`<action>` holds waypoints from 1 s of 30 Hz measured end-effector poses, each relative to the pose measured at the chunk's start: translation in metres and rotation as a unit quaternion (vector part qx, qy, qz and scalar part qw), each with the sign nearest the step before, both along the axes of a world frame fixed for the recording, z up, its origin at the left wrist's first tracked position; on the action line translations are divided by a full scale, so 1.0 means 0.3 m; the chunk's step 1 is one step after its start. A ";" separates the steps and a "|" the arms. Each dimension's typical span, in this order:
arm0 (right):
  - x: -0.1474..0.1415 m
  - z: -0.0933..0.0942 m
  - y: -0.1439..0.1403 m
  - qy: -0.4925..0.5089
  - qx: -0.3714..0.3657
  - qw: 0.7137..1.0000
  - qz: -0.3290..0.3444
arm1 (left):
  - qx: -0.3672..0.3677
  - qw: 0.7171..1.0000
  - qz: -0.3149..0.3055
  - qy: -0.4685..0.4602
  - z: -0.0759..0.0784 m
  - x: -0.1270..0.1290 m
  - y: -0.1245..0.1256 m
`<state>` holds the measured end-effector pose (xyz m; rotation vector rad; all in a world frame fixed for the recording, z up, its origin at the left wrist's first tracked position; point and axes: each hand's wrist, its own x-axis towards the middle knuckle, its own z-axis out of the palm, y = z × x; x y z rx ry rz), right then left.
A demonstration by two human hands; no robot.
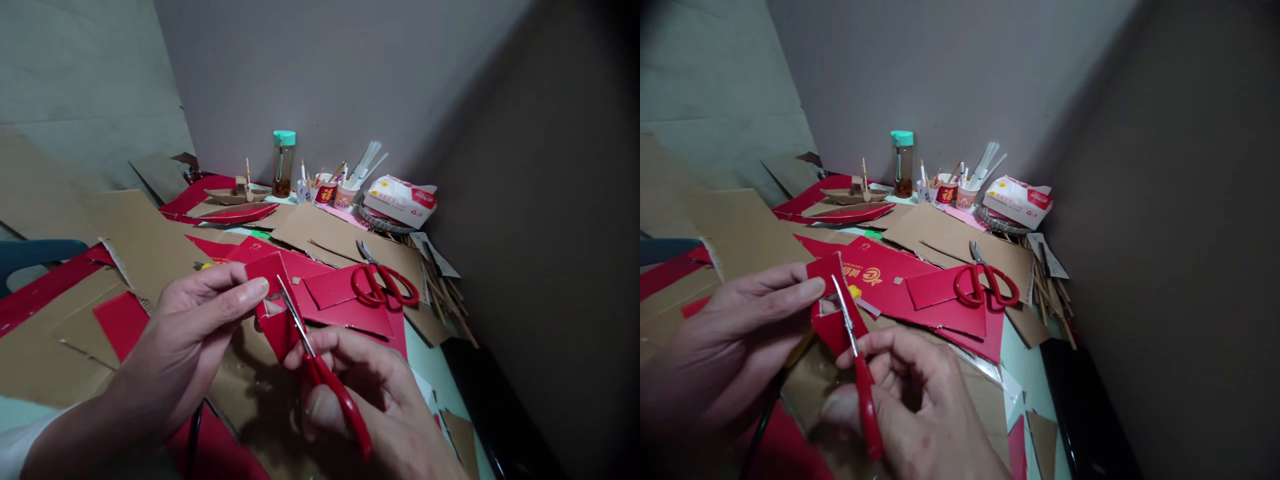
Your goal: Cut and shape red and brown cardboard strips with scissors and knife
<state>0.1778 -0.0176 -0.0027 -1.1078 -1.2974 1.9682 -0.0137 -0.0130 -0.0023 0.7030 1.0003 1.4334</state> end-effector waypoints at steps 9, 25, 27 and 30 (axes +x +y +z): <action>0.013 0.023 -0.003 0.011 0.009 1.000 0.003 | -0.007 1.000 0.002 -0.012 0.027 0.001 0.002; -0.010 0.041 -0.014 0.004 -0.039 0.999 -0.027 | -0.003 1.000 -0.005 -0.024 0.023 -0.008 -0.001; -0.009 0.052 -0.014 0.001 -0.040 0.999 -0.026 | -0.006 1.000 0.002 -0.026 0.022 -0.008 -0.002; -0.006 0.052 -0.014 -0.002 -0.047 0.999 -0.025 | -0.003 1.000 -0.004 -0.026 0.023 -0.005 0.000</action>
